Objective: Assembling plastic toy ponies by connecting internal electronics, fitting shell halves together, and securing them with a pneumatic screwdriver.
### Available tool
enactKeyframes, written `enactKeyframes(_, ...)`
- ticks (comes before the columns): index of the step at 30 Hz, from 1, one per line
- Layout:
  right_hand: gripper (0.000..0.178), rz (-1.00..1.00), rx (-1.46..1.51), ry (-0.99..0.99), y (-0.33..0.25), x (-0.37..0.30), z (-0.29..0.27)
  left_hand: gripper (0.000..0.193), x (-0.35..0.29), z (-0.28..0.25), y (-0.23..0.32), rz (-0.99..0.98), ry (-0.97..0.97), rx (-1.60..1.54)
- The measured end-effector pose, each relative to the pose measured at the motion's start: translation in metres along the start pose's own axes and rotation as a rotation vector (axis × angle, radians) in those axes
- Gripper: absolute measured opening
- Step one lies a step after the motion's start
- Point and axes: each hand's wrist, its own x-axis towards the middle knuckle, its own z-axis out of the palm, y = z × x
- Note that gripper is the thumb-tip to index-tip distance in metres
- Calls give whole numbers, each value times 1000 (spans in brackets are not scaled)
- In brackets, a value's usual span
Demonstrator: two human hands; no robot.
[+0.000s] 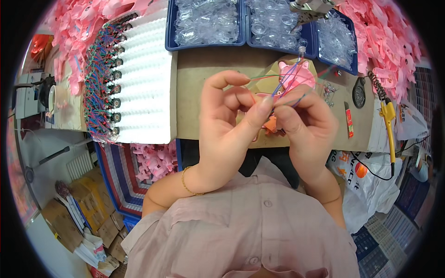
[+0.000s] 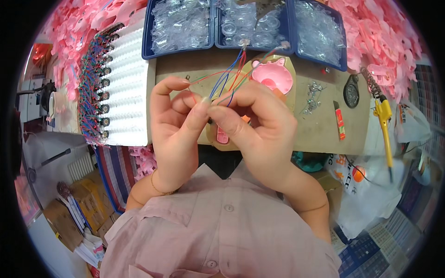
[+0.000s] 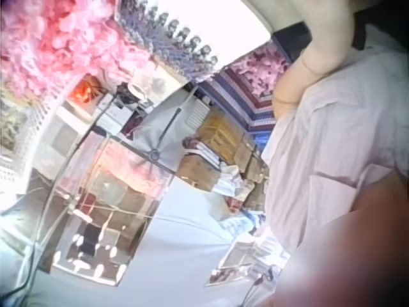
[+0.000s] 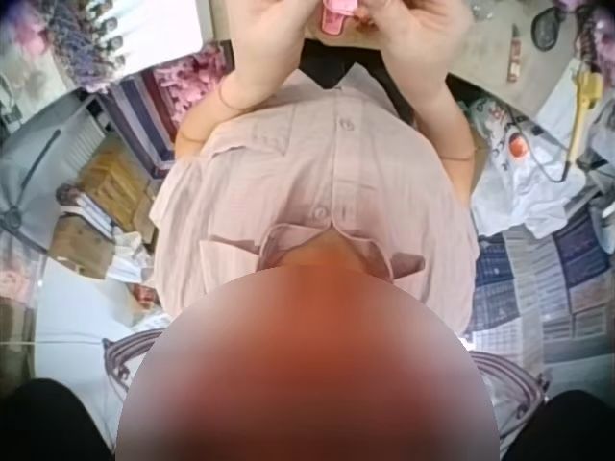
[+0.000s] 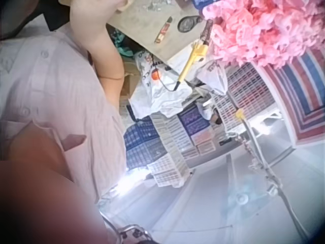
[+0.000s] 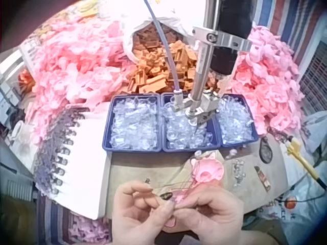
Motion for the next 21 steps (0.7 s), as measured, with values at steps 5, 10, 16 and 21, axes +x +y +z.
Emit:
enactKeyframes(5,13,274,174,65,-6,4,-1,50,-1,-8,-1,52,-88,47)
enactKeyframes(10,13,198,214,102,1,5,1,51,1,-8,-1,50,-73,53)
enactKeyframes(16,12,280,201,79,-11,6,0,50,1,-8,-1,-16,-78,-11)
enactKeyframes(21,10,410,323,-39,-9,8,-6,48,-1,-13,-5,52,-110,30)
